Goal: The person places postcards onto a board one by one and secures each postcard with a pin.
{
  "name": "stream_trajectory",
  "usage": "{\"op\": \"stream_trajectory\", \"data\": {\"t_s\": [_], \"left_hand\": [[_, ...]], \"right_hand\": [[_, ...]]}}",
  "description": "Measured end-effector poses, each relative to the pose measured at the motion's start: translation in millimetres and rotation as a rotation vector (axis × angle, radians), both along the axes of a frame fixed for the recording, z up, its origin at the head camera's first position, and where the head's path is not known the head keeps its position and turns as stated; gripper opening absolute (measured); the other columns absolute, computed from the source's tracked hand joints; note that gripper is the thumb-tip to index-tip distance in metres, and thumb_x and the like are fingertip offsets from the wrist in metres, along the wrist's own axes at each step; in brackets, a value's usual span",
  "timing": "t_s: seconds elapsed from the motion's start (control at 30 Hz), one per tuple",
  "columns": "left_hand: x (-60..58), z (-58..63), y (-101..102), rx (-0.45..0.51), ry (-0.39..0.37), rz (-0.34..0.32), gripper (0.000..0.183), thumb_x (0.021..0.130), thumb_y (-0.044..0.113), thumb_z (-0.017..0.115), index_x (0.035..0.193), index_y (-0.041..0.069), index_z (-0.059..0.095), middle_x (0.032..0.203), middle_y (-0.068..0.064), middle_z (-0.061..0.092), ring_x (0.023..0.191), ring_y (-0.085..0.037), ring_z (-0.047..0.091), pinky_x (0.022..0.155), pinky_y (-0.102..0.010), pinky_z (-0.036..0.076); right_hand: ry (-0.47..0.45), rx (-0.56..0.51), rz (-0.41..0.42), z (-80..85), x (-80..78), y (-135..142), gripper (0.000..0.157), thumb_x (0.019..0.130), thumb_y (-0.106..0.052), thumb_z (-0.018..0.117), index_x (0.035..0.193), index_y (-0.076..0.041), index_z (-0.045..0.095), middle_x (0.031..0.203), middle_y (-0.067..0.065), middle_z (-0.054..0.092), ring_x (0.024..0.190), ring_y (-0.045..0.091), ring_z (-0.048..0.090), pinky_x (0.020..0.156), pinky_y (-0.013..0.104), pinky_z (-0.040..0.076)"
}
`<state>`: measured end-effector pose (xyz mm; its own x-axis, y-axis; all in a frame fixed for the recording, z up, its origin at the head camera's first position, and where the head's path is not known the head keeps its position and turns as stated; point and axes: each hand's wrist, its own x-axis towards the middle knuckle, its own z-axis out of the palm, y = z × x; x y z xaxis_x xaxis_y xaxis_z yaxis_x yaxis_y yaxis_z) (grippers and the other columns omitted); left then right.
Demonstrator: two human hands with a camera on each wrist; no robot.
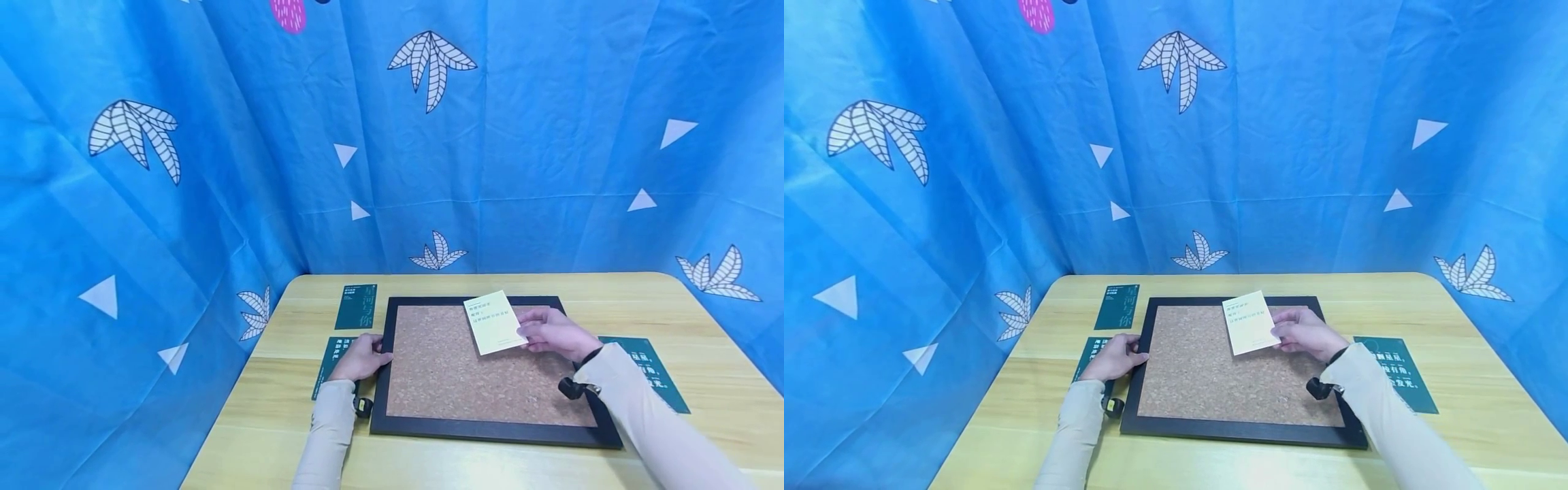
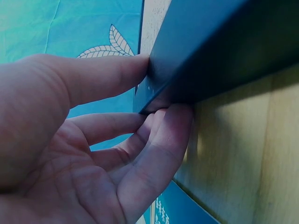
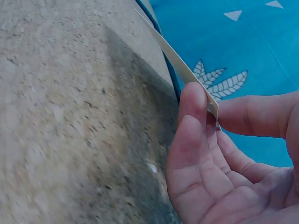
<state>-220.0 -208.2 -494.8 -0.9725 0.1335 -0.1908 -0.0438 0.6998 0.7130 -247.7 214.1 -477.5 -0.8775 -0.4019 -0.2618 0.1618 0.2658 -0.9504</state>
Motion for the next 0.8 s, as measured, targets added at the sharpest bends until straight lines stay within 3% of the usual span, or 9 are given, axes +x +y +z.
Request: {"op": "stream_trajectory", "data": {"t_s": [0.4,0.8], "left_hand": [[3.3,2.5,0.0,0.018,0.003,-0.009,0.032,0.098,0.017,0.071,0.126,0.002,0.069,0.098,-0.008,0.065,0.081,-0.019,0.060,0.068,-0.029,0.047],[4.6,3.4,0.8,0.013,0.009,0.002,0.029,0.098,0.017,0.071,0.123,0.003,0.069,0.094,-0.007,0.062,0.081,-0.019,0.059,0.066,-0.029,0.045]], "right_hand": [[-0.051,0.009,0.016,-7.1,7.3,-19.2,0.049,0.100,-0.008,0.061,0.137,0.017,0.043,0.101,0.007,0.073,0.082,0.015,0.072,0.071,0.027,0.060],[-0.078,-0.003,-0.048,-14.3,5.7,-27.1,0.046,0.104,-0.009,0.057,0.139,0.016,0.042,0.098,0.009,0.073,0.076,0.014,0.075,0.068,0.026,0.062]]}}
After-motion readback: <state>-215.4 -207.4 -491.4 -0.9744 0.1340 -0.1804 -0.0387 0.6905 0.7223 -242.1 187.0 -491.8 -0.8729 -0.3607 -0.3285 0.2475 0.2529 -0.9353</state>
